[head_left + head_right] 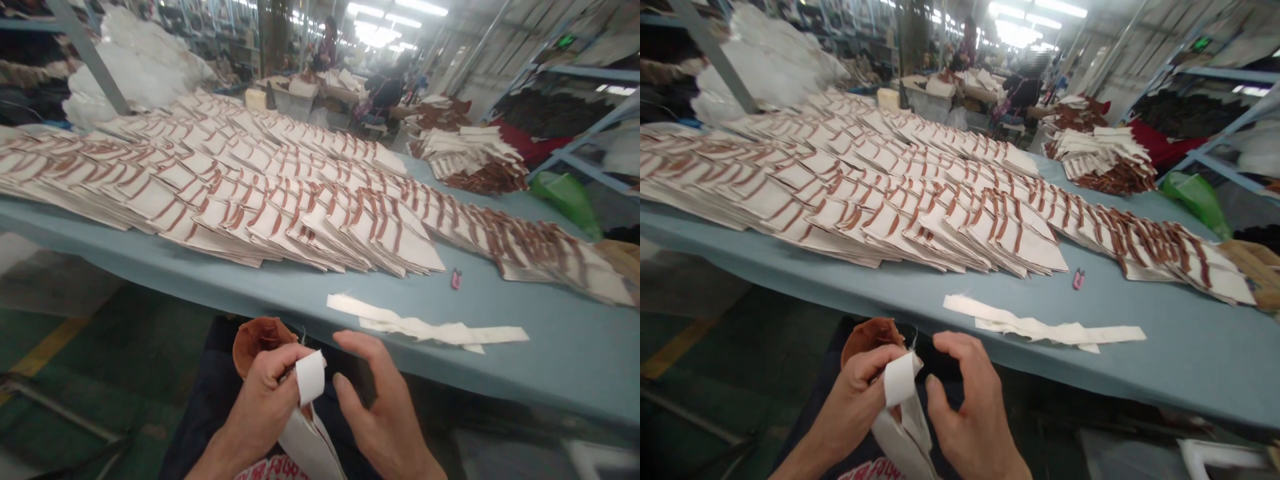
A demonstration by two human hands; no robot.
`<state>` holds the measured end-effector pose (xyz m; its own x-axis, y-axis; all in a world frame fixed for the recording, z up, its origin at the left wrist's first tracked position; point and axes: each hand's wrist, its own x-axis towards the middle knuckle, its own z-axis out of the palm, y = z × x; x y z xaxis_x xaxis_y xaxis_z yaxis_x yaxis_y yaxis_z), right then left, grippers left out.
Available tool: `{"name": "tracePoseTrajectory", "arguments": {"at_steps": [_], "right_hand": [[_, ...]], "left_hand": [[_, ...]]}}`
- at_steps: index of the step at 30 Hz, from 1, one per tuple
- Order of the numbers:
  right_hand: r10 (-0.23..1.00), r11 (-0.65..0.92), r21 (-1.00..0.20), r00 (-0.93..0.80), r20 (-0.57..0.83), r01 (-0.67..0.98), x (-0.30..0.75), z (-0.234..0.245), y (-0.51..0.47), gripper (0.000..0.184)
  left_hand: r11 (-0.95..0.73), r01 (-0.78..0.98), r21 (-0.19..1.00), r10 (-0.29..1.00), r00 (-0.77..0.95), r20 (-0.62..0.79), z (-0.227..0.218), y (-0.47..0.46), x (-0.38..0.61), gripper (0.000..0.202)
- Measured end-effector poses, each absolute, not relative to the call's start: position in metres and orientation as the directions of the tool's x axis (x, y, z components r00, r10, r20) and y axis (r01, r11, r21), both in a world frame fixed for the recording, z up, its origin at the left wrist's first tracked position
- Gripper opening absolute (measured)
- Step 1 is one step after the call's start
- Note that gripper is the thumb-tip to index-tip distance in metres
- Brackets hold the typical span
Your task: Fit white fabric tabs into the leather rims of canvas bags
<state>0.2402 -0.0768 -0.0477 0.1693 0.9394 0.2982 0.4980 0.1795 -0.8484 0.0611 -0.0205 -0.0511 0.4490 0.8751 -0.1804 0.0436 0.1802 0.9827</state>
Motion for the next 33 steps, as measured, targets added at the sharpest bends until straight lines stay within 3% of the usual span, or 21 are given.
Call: {"name": "tracePoseTrajectory", "arguments": {"at_steps": [6, 10, 13, 17, 23, 27, 33], "right_hand": [[0.979, 0.171, -0.979, -0.135, 0.156, 0.112, 0.228, -0.047, -0.051, 0.034], [0.964, 0.182, -0.982, -0.201, 0.171, 0.04, 0.22, -0.047, -0.049, 0.034], [0.965, 0.166, -0.985, -0.196, 0.171, -0.044, 0.218, -0.048, -0.051, 0.036], [0.962, 0.177, -0.974, -0.185, 0.201, -0.138, 0.217, -0.053, -0.052, 0.025], [0.966, 0.232, -0.963, -0.084, 0.244, -0.133, 0.21, -0.055, -0.048, 0.005], [0.963, 0.258, -0.956, -0.046, 0.266, -0.138, 0.202, -0.054, -0.046, 0.011], [0.998, 0.055, -0.984, 0.03, 0.051, -0.172, 0.191, -0.065, -0.048, 0.025]], "left_hand": [[0.174, 0.038, 0.984, 0.884, 0.435, -0.173, -0.042, -0.027, 0.054, 0.024], [0.154, 0.034, 0.987, 0.887, 0.437, -0.153, -0.04, -0.029, 0.053, 0.021], [0.165, 0.023, 0.986, 0.874, 0.459, -0.157, -0.042, -0.029, 0.054, 0.023], [0.099, 0.054, 0.994, 0.872, 0.476, -0.113, -0.045, -0.03, 0.054, 0.022], [0.09, 0.058, 0.994, 0.854, 0.509, -0.107, -0.045, -0.031, 0.059, 0.025], [0.141, 0.077, 0.987, 0.873, 0.461, -0.161, -0.046, -0.031, 0.062, 0.036], [0.173, 0.134, 0.976, 0.892, 0.398, -0.213, -0.061, -0.038, 0.06, 0.042]]}}
